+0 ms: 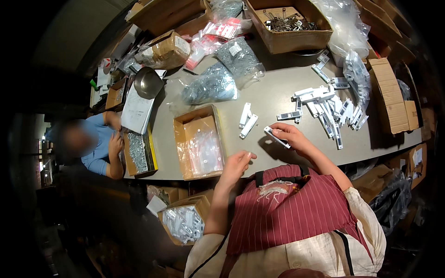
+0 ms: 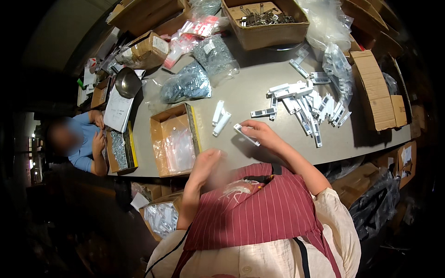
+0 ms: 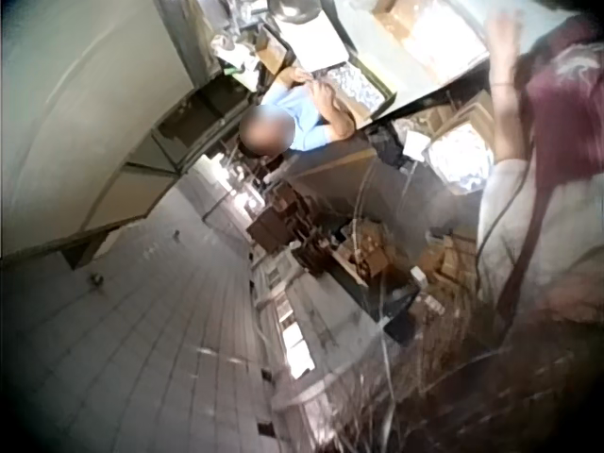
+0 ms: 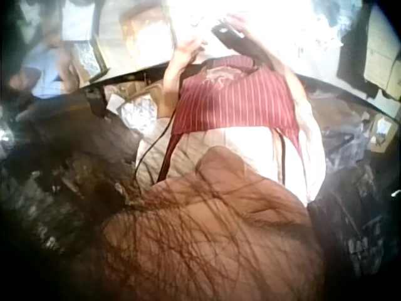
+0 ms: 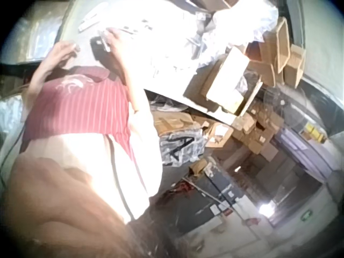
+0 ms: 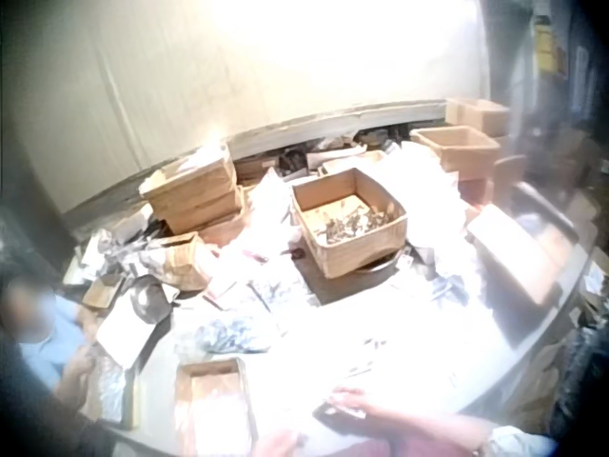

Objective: The person assembles small metal hardware components by hand, picking up pieces from a table and inserting them into white plastic housings. The person places the assembled units on the table and continues the process with additional parts.

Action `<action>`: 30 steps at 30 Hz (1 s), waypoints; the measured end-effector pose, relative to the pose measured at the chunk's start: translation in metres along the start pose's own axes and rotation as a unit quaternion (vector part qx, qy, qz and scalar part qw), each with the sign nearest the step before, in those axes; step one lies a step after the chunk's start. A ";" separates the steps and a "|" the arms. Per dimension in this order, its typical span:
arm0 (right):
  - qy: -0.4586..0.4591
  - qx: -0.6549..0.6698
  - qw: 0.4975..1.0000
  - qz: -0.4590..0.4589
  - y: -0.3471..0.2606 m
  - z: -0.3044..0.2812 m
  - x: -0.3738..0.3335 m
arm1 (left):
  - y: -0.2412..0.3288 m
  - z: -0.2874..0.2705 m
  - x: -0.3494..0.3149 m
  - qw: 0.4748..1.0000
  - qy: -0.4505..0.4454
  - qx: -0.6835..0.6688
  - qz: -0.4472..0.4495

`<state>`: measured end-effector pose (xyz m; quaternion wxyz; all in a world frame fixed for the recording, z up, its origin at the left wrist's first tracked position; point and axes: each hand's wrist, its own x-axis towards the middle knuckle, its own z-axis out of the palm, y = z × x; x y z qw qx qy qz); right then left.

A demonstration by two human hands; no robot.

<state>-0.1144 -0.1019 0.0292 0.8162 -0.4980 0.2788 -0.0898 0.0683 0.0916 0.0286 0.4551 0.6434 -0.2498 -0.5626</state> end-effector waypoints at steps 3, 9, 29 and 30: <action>-0.066 -0.033 0.997 0.003 -0.001 0.011 -0.002 | 0.014 0.016 0.008 0.998 0.007 -0.022 0.050; -0.105 -0.135 0.983 -0.066 0.004 0.010 -0.005 | 0.018 0.040 0.031 0.992 -0.008 -0.089 0.084; 0.088 0.069 0.989 -0.094 -0.012 0.007 -0.017 | 0.038 0.060 0.016 0.923 -0.048 -0.364 0.110; 0.090 0.064 0.989 -0.094 -0.010 0.008 -0.016 | 0.037 0.068 0.018 0.923 -0.045 -0.377 0.060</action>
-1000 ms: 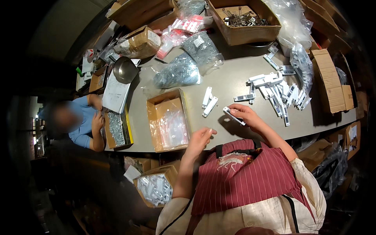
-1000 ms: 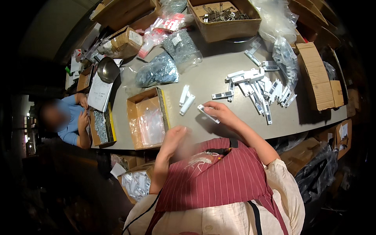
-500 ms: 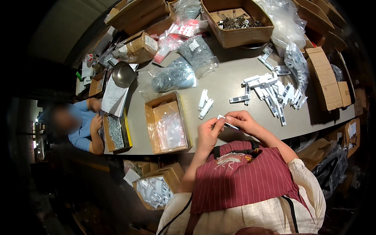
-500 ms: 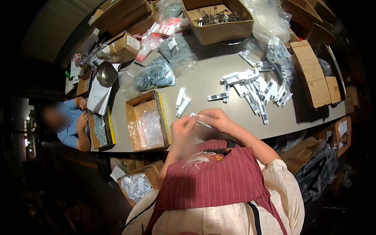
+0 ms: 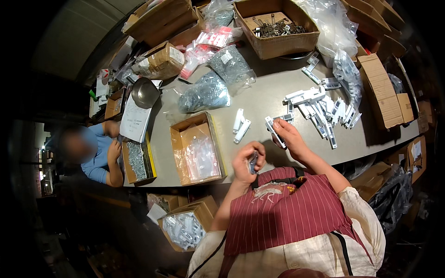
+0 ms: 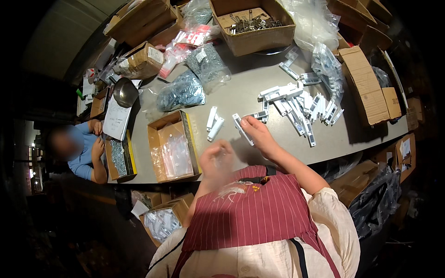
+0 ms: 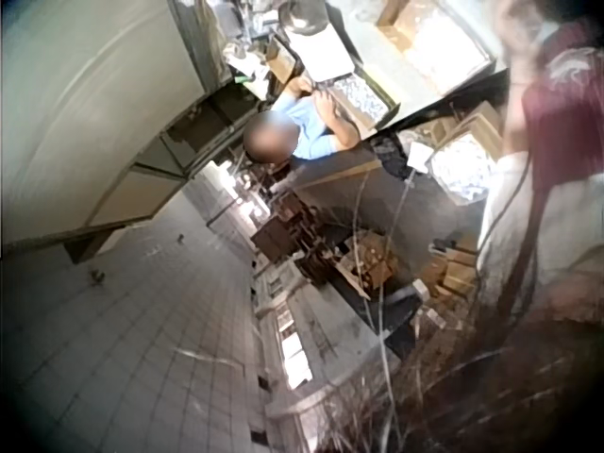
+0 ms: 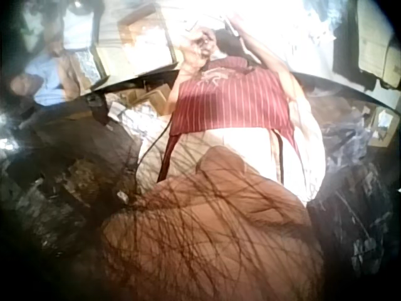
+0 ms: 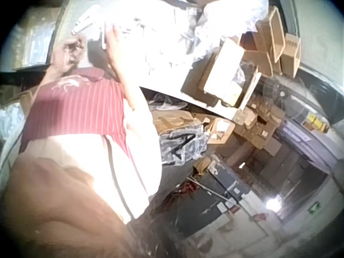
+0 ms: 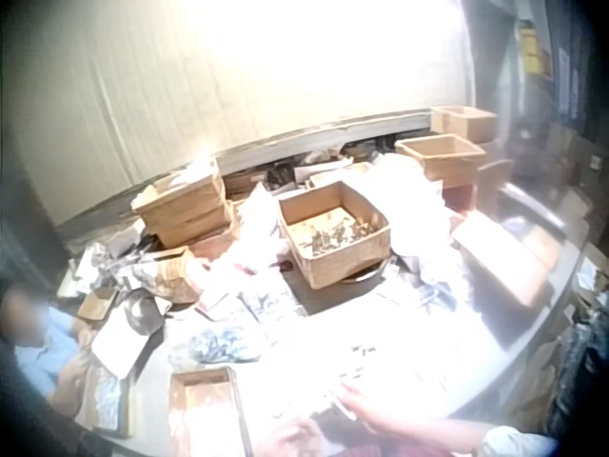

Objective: The person assembles small metal hardware components by hand, picking up pieces from a table and inserting them into white plastic housings. The person places the assembled units on the table and continues the process with additional parts.

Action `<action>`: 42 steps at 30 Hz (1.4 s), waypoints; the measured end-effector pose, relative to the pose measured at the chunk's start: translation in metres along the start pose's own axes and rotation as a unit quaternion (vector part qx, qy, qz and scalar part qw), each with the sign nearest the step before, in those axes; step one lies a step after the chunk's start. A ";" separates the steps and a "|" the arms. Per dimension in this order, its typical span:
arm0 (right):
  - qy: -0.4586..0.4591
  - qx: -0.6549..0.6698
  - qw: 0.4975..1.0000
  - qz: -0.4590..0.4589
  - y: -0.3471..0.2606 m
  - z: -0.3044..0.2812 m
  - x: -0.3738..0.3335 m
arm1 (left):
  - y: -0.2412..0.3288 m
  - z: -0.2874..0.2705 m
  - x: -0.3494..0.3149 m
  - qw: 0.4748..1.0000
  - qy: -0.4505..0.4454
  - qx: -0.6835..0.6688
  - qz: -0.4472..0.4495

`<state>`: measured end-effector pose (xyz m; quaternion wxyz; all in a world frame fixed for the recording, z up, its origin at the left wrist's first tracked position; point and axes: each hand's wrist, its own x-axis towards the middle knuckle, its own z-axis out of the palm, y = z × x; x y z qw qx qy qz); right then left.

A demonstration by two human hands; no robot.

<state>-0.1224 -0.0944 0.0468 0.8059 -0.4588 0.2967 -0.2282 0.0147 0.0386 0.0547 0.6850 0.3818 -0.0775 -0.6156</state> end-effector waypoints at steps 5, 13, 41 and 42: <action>-0.039 -0.095 0.995 0.001 0.002 0.010 -0.003 | -0.023 0.004 0.005 0.976 -0.010 0.210 -0.063; -0.011 -0.211 0.976 -0.046 0.031 -0.008 0.012 | -0.026 0.000 0.009 0.973 0.014 0.232 0.005; -0.014 0.034 0.994 0.099 0.047 -0.014 0.024 | -0.023 -0.089 0.047 0.710 0.158 0.675 0.123; -0.017 -0.022 0.995 0.091 0.045 -0.011 0.022 | -0.023 -0.088 0.046 0.813 0.139 0.560 0.074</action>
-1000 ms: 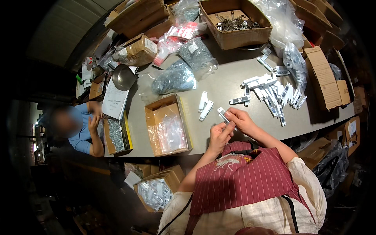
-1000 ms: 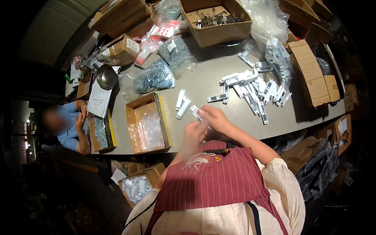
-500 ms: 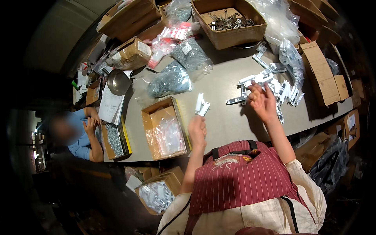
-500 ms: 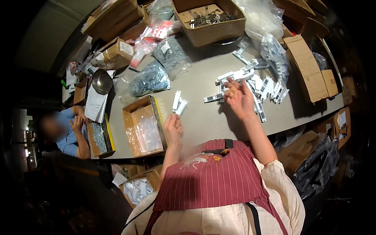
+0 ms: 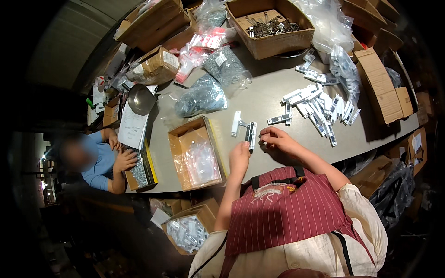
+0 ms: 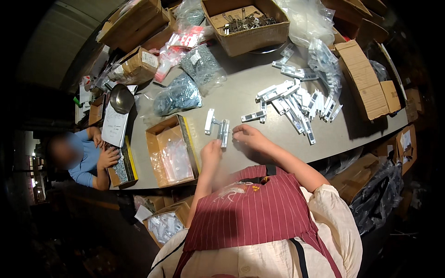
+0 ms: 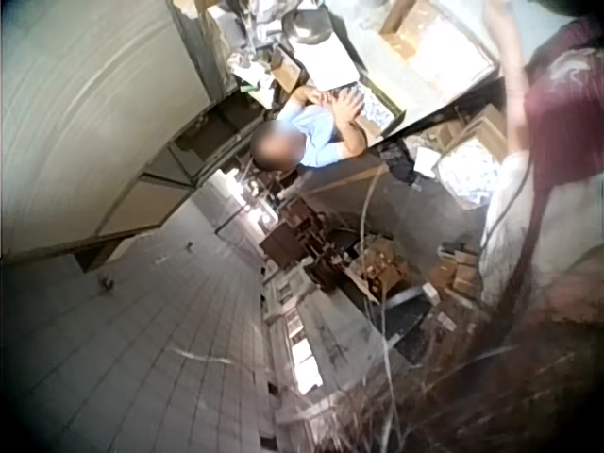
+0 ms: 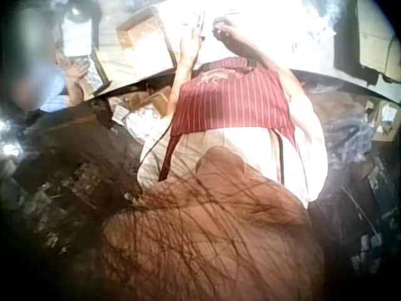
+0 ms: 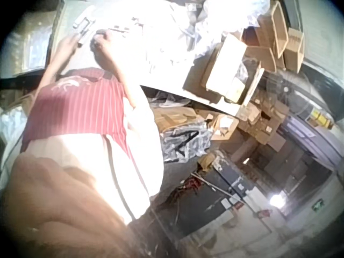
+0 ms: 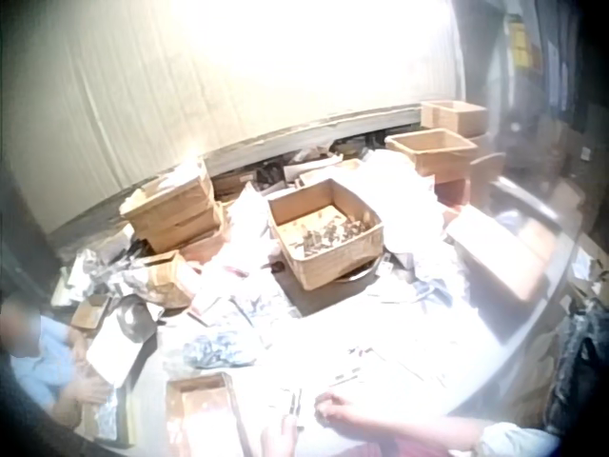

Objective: The person assembles small metal hardware components by hand, picking up pieces from a table and inserting them into white plastic housings. The person places the assembled units on the table and continues the process with additional parts.

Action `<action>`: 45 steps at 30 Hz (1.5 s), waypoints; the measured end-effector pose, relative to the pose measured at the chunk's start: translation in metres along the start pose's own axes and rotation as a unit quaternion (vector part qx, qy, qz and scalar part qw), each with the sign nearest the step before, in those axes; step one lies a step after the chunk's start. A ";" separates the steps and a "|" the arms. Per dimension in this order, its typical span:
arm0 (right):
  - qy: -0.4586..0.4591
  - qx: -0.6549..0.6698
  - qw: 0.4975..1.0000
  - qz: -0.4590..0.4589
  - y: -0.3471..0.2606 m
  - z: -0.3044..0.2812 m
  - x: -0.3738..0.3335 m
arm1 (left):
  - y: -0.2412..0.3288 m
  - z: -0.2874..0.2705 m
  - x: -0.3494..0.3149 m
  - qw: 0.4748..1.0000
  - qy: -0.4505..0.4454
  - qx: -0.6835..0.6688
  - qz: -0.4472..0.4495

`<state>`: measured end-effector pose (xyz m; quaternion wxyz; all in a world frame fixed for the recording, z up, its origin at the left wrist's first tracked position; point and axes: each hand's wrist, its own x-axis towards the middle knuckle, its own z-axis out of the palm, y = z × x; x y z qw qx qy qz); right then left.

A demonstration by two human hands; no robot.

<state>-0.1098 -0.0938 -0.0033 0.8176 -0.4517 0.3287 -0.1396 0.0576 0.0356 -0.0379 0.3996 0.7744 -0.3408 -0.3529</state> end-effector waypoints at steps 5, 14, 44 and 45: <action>-0.051 0.001 0.999 0.015 -0.004 -0.001 -0.002 | 0.016 0.017 -0.016 0.967 -0.089 -0.231 -0.064; -0.077 0.119 0.988 0.064 -0.027 0.000 -0.020 | 0.026 0.008 -0.019 0.967 -0.176 -0.185 0.000; 0.016 -0.167 0.986 -0.008 -0.004 -0.003 -0.009 | 0.058 0.009 -0.010 0.988 0.030 -0.095 0.115; 0.010 -0.164 0.986 -0.014 -0.001 -0.005 -0.008 | 0.062 0.002 -0.011 0.992 0.005 -0.064 0.112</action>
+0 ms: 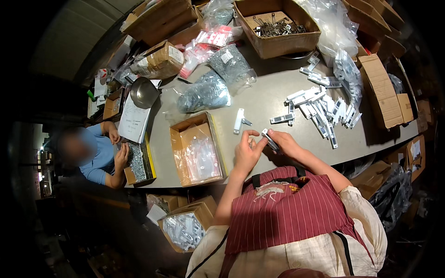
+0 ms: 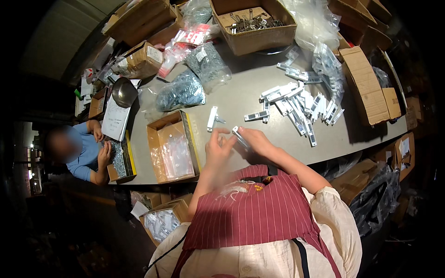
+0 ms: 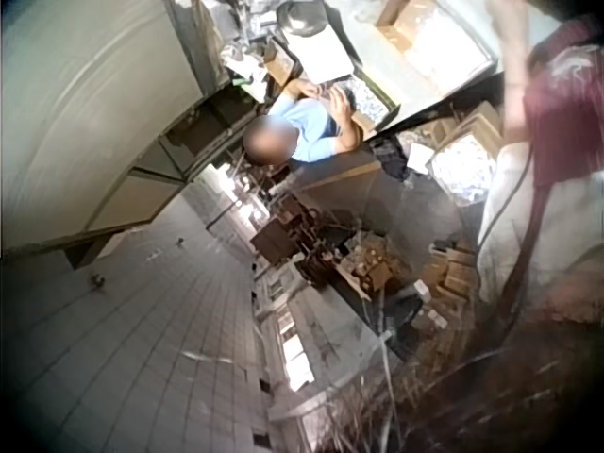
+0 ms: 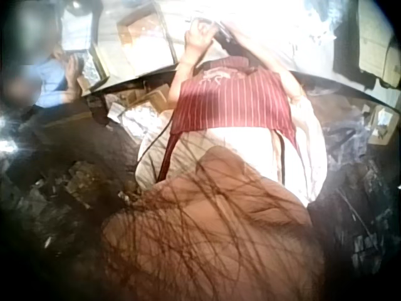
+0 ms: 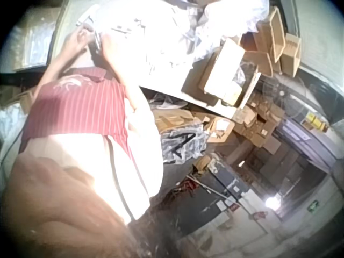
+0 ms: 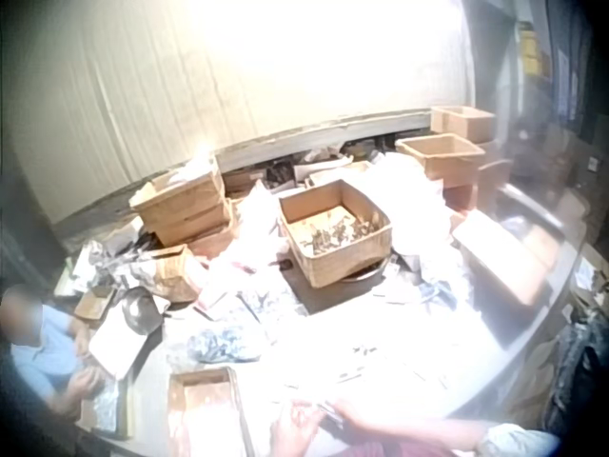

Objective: The person assembles small metal hardware components by hand, picking up pieces from a table and inserting them into white plastic housings. The person places the assembled units on the table and continues the process with additional parts.

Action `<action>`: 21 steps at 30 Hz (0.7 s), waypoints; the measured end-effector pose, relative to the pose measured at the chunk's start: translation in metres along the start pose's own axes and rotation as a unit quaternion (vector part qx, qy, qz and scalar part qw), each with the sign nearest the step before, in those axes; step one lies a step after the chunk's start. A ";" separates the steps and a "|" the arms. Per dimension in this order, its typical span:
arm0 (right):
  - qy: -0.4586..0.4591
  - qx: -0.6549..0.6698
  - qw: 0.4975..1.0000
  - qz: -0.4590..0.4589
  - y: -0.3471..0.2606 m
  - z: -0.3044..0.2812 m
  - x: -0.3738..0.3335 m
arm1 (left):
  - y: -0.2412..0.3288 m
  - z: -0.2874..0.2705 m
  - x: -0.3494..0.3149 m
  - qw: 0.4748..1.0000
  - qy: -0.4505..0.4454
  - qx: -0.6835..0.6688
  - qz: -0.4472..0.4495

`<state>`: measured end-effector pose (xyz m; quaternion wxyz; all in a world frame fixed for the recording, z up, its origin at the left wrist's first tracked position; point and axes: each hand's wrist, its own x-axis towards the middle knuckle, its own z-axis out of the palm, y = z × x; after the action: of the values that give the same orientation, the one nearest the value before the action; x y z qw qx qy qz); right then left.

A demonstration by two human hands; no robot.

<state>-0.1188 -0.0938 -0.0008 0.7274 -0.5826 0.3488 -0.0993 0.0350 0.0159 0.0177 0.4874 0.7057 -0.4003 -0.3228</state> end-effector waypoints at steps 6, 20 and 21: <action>-0.022 0.024 0.999 -0.021 0.006 0.004 0.001 | 0.005 -0.004 0.001 0.997 -0.047 0.045 0.046; 0.100 -0.302 0.947 -0.049 -0.009 -0.004 0.001 | -0.004 -0.026 0.047 0.964 0.084 0.244 -0.069; 0.096 -0.322 0.941 -0.051 -0.011 -0.005 0.000 | 0.004 -0.033 0.051 0.951 0.075 0.293 -0.065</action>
<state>-0.1192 -0.1009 0.0093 0.4585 -0.7903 0.3998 -0.0741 0.0855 -0.0159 0.0288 0.2655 0.8643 -0.3927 -0.1681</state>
